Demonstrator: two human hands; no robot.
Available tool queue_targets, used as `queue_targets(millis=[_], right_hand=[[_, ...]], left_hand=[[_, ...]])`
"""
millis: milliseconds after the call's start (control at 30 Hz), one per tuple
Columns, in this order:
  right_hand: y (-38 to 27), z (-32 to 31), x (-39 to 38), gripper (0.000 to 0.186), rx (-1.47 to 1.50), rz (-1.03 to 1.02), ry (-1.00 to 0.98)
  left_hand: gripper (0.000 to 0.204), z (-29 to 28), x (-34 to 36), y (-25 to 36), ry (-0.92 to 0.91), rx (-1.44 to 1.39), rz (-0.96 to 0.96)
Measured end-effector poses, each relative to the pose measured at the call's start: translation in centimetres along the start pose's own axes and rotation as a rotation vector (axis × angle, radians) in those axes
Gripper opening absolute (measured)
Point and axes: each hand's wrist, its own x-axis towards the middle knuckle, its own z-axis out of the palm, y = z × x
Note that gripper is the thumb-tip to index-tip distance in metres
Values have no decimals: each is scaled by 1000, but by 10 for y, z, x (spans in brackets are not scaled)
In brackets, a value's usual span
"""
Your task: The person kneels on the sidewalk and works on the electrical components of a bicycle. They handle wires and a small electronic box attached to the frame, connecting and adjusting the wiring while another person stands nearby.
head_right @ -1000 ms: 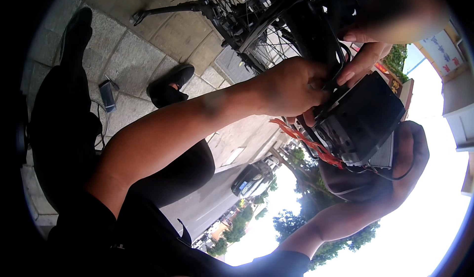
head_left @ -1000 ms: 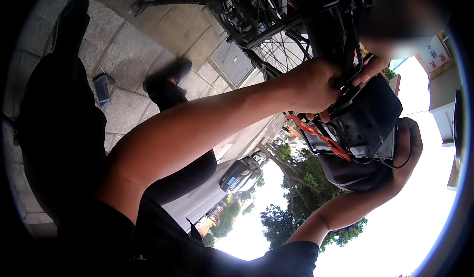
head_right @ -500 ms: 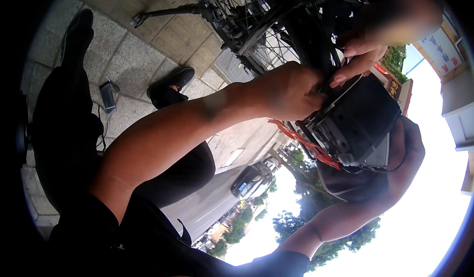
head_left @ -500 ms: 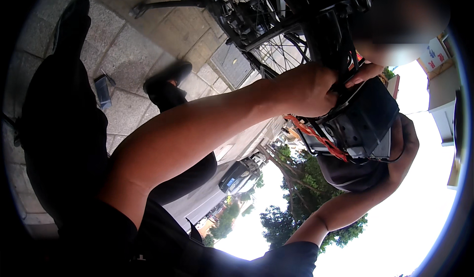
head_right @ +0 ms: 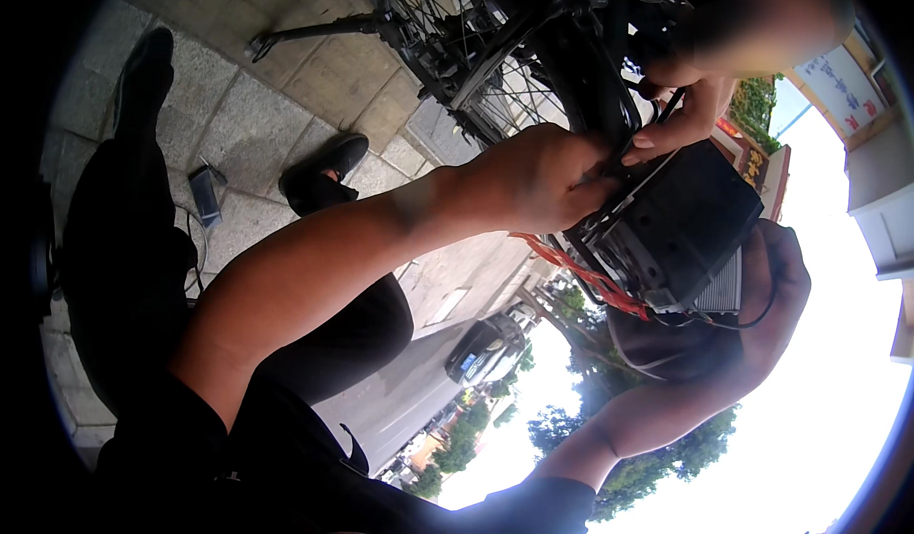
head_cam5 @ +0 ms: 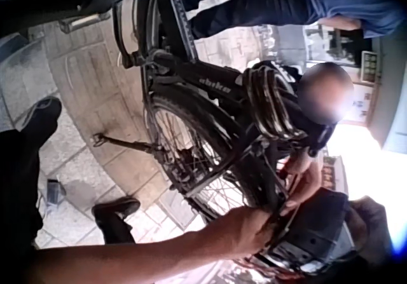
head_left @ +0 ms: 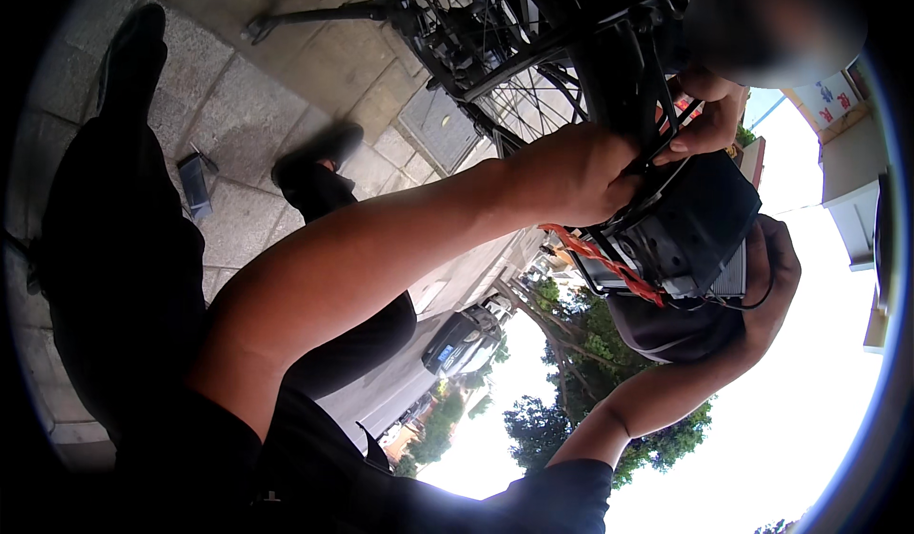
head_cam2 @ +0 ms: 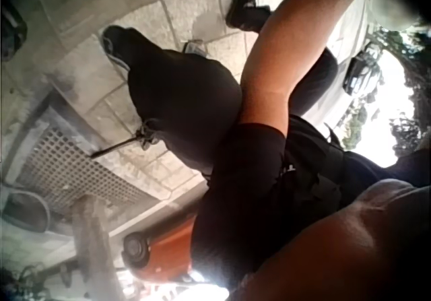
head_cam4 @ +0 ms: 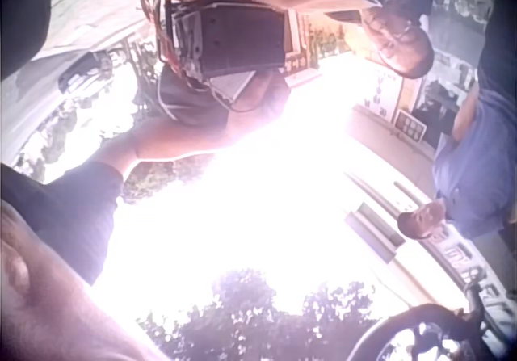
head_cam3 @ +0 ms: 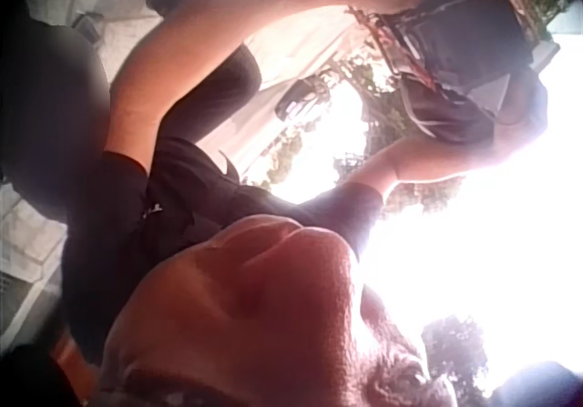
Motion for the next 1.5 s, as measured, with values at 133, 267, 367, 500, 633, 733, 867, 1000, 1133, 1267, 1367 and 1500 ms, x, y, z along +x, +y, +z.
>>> queue_targets(millis=[133,267,367,500,633,733,867,1000,1133,1267,1367,1500], right_hand=[[21,-9,7,24,129,145,-92],[46,-20,14,26,232,405,-189],[44,-17,16,26,185,576,-122],[54,-19,9,25,276,547,-109],[44,-14,8,24,361,478,-114],[49,-18,9,22,303,445,-172],[51,-15,9,21,264,413,-243],[48,-17,12,22,278,400,-241],[49,-16,7,22,324,489,-125],[45,-20,6,23,280,458,-107],[43,-22,-1,21,329,426,-119],[49,-13,4,19,326,394,-108]], left_hand=[[37,8,-4,0,89,19,39],[28,8,3,-7,-64,-230,-225],[30,-13,11,6,-291,-348,-446],[30,-27,15,10,-449,-450,-525],[29,-33,15,4,-471,-508,-541],[27,-30,18,4,-464,-372,-531],[24,-25,20,2,-420,-317,-521],[23,-24,19,5,-343,-507,-537],[23,-11,18,4,-250,-407,-527],[18,-13,22,-5,-257,-197,-495],[14,-11,24,-7,-287,-175,-460],[17,-29,30,-8,-310,-116,-422]])
